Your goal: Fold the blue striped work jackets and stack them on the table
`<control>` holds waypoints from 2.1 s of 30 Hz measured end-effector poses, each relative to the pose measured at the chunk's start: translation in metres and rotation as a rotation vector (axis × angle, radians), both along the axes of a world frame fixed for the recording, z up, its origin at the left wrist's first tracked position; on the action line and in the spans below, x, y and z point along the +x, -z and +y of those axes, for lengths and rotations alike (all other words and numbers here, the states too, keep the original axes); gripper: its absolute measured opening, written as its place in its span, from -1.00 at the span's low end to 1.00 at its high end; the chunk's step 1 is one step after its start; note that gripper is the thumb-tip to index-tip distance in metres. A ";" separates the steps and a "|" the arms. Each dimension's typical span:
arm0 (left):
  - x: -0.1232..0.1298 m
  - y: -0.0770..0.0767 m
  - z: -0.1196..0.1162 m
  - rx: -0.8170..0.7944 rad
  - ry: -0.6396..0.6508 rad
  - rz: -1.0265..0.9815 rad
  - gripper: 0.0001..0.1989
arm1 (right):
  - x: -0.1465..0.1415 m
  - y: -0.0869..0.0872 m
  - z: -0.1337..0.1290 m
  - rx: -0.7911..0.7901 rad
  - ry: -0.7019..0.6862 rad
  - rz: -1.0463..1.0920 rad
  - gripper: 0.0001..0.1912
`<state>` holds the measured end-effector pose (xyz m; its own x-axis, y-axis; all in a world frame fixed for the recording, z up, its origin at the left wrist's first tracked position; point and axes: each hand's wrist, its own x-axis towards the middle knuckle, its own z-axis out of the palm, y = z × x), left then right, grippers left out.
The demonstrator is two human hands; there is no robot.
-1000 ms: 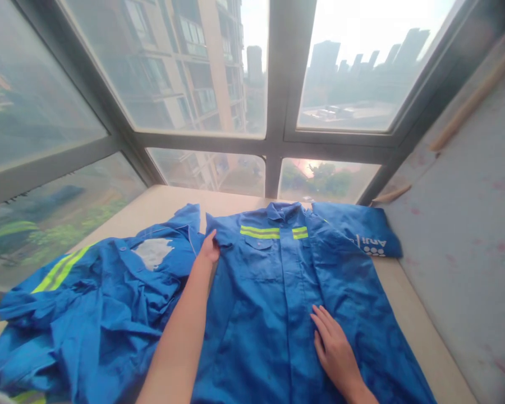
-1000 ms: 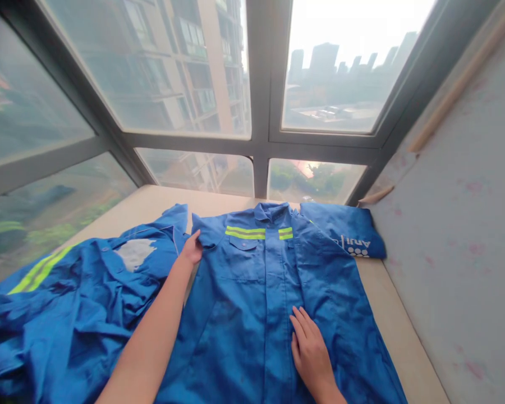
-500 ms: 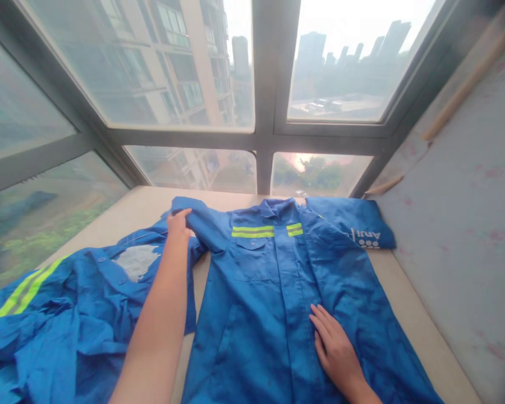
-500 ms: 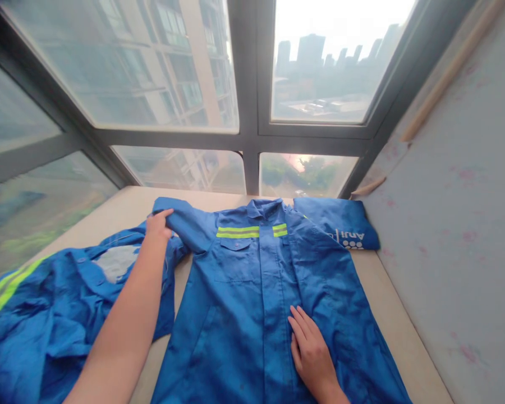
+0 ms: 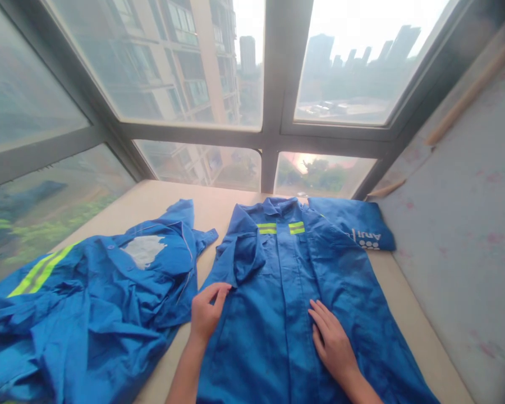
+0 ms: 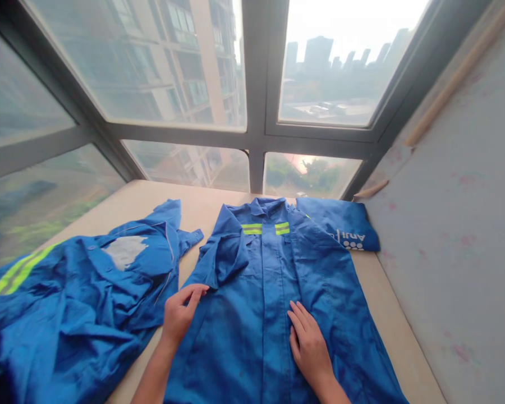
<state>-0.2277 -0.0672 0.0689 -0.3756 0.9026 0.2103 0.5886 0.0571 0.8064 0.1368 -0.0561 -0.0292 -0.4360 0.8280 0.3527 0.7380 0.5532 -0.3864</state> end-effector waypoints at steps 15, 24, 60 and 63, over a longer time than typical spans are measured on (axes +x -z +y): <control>-0.031 0.007 0.025 -0.154 -0.114 0.284 -0.73 | -0.003 0.000 0.001 -0.006 0.011 0.053 -0.56; 0.019 -0.093 0.030 0.115 -0.120 -0.282 -0.70 | -0.021 -0.037 0.015 -0.404 0.177 0.506 -0.63; 0.129 0.019 -0.064 -0.344 0.039 -1.471 -0.71 | -0.048 -0.142 0.001 -1.339 0.275 1.342 -0.51; 0.080 0.019 -0.016 -0.273 -0.227 -1.512 -0.79 | -0.055 -0.154 -0.005 -1.384 0.260 1.364 -0.52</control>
